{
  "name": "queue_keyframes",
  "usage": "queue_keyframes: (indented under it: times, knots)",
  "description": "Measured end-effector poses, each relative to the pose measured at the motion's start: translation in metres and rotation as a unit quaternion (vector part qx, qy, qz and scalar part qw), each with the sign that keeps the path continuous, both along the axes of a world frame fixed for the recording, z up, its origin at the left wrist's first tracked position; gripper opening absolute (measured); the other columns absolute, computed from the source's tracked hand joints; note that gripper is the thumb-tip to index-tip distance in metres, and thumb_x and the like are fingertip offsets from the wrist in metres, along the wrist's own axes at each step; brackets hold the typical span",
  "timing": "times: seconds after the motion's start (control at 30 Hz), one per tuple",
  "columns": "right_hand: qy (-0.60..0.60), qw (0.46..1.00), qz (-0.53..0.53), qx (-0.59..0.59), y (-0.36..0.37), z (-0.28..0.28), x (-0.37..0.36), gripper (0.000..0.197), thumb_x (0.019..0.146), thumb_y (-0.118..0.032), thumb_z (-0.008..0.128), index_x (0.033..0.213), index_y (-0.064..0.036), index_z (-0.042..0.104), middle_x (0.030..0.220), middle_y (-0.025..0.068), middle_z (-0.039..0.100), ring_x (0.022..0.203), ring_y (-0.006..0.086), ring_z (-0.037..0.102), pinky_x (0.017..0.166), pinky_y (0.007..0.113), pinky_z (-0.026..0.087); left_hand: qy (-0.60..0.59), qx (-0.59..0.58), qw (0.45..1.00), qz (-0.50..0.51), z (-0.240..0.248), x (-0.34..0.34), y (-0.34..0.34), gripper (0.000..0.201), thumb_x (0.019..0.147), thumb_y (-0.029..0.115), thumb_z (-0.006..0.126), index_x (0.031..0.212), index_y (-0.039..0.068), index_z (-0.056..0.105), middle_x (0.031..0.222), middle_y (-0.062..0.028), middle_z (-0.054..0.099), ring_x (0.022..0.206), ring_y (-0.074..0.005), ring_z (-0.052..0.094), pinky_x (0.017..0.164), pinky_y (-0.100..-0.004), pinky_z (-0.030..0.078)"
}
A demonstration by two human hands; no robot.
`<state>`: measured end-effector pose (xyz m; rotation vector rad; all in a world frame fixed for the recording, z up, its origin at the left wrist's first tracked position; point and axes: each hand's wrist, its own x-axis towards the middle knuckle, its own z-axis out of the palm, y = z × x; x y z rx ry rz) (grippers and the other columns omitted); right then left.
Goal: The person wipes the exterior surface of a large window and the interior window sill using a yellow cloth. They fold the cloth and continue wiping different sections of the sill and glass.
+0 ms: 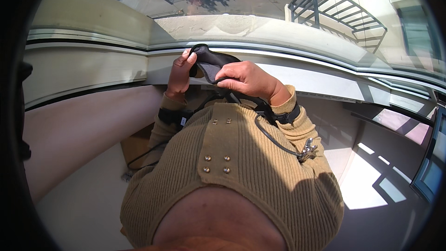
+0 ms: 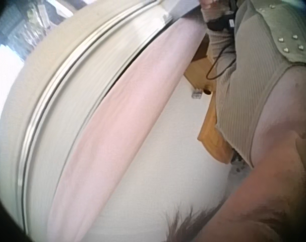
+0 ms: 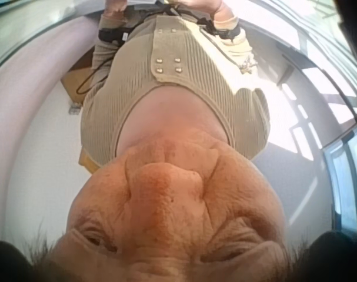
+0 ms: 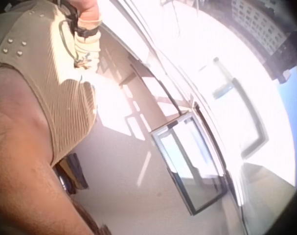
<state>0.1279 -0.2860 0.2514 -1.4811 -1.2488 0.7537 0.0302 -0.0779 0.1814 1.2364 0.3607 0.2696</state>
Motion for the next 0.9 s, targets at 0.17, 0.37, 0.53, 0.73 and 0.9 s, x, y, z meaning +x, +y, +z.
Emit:
queue_keyframes:
  times: [0.17, 0.37, 0.53, 0.73, 0.9]
  knots:
    - [-0.004, 0.998, 0.053, 0.020, 0.017, 0.010, -0.010, 0.015, 0.084, -0.011, 0.062, 0.096, -0.0021, 0.062, 0.083, 0.0094, 0.060, 0.072, 0.0238, 0.057, 0.067, 0.031, 0.046, 0.075, 0.085, 0.989, -0.091, 0.018, 0.011, -0.007, 0.018, 0.090, 0.014, 0.056, 0.095, -0.001, 0.065, 0.083, 0.0026, 0.064, 0.076, -0.0053, 0.055, 0.068, -0.0200, 0.045]
    - [0.018, 0.973, -0.229, 0.028, 0.017, -0.010, -0.008, 0.019, 0.086, -0.008, 0.061, 0.105, -0.0030, 0.061, 0.087, 0.0038, 0.062, 0.077, 0.0113, 0.057, 0.072, 0.023, 0.046, -0.001, 0.113, 0.977, -0.183, 0.027, 0.006, -0.025, 0.023, 0.091, 0.006, 0.054, 0.112, -0.002, 0.060, 0.096, -0.0053, 0.066, 0.086, -0.0088, 0.058, 0.077, -0.0228, 0.047]
    - [0.093, 0.959, -0.268, 0.019, 0.016, -0.014, -0.010, 0.029, 0.087, -0.007, 0.060, 0.115, -0.0033, 0.055, 0.084, -0.0015, 0.056, 0.077, 0.0055, 0.052, 0.072, 0.020, 0.044, -0.003, 0.133, 0.974, -0.185, 0.037, 0.005, -0.027, 0.025, 0.090, 0.004, 0.054, 0.114, -0.001, 0.060, 0.100, -0.0060, 0.065, 0.089, -0.0097, 0.058, 0.080, -0.0234, 0.046]
    - [0.136, 0.963, -0.230, -0.023, 0.013, -0.011, -0.003, 0.025, 0.087, -0.006, 0.060, 0.112, -0.0030, 0.056, 0.083, -0.0027, 0.055, 0.078, 0.0047, 0.050, 0.072, 0.020, 0.043, -0.032, 0.220, 0.951, -0.214, 0.048, 0.006, -0.024, 0.023, 0.089, 0.001, 0.054, 0.111, -0.002, 0.060, 0.100, -0.0077, 0.064, 0.091, -0.0126, 0.058, 0.082, -0.0245, 0.046]
    - [0.044, 0.973, -0.227, -0.015, 0.010, -0.010, -0.001, 0.015, 0.085, -0.006, 0.062, 0.099, -0.0027, 0.056, 0.083, 0.0004, 0.054, 0.078, 0.0096, 0.052, 0.073, 0.023, 0.044, -0.010, 0.203, 0.944, -0.262, 0.046, 0.006, -0.017, 0.023, 0.088, 0.001, 0.054, 0.110, -0.001, 0.060, 0.099, -0.0057, 0.063, 0.090, -0.0115, 0.057, 0.082, -0.0240, 0.045]
